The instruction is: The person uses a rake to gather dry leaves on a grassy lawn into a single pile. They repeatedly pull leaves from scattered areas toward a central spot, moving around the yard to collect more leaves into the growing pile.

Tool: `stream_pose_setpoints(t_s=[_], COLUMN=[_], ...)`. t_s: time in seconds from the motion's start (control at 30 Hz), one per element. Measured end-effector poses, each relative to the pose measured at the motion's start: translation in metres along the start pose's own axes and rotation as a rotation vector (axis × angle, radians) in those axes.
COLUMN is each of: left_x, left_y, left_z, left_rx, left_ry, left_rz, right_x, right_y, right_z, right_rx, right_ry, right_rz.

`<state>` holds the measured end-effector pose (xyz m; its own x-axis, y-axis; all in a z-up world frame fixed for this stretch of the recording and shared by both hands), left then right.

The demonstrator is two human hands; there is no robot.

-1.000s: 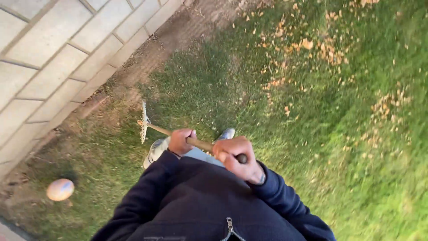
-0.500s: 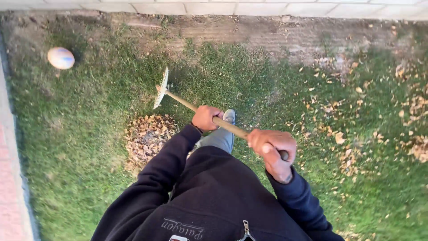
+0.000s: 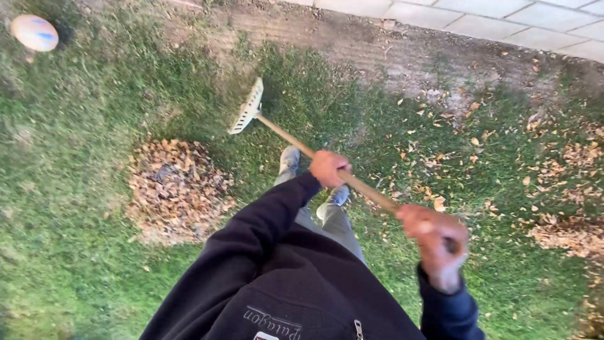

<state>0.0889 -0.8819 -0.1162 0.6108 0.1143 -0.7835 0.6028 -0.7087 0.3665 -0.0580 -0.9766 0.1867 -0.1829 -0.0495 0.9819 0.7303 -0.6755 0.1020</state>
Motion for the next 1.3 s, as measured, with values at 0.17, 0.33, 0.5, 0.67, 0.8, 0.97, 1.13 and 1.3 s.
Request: stream_pose_setpoints(t_s=[0.17,0.33,0.5,0.67,0.8,0.97,1.13,1.3], left_x=[-0.1,-0.208,-0.182,-0.035,-0.044,-0.171,-0.268,-0.254], left_y=[0.024,0.046,0.02,-0.022,-0.042,-0.02,0.001,-0.027], left_z=[0.136,0.151,0.11,0.082,0.145,0.269,0.257,0.18], left_rx=[0.117,0.192,0.019,0.089,0.108,0.067,0.14,-0.023], left_ry=[-0.078,-0.221,-0.059,0.267,0.222,-0.071,-0.232,-0.145], left_rz=[-0.057,-0.035,-0.006,0.007,0.028,-0.027,-0.004,0.002], right_x=[0.076,0.133,0.087,-0.043,-0.015,0.091,0.147,0.121], right_y=[0.0,-0.021,-0.02,-0.043,-0.06,-0.062,-0.062,-0.075], right_z=[-0.092,-0.156,-0.175,-0.154,-0.163,-0.237,-0.277,-0.247], right_rx=[0.063,0.084,0.154,-0.02,0.094,0.099,0.386,0.486], right_ry=[-0.274,-0.341,0.046,-0.059,0.057,-0.29,-0.312,-0.311], right_rz=[-0.117,-0.259,-0.52,-0.095,0.001,-0.134,-0.236,-0.215])
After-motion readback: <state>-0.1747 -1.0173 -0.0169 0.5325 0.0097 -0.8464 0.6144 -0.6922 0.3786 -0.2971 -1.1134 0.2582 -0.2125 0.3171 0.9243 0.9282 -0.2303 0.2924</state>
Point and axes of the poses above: each hand's wrist, its own y-axis towards the middle knuckle, its own z-axis out of the palm, x = y × z, the point moved 4 cm from there along y, towards the middle knuckle, and after that the axes turned 15 degrees about -x, right-handed, at the moved point
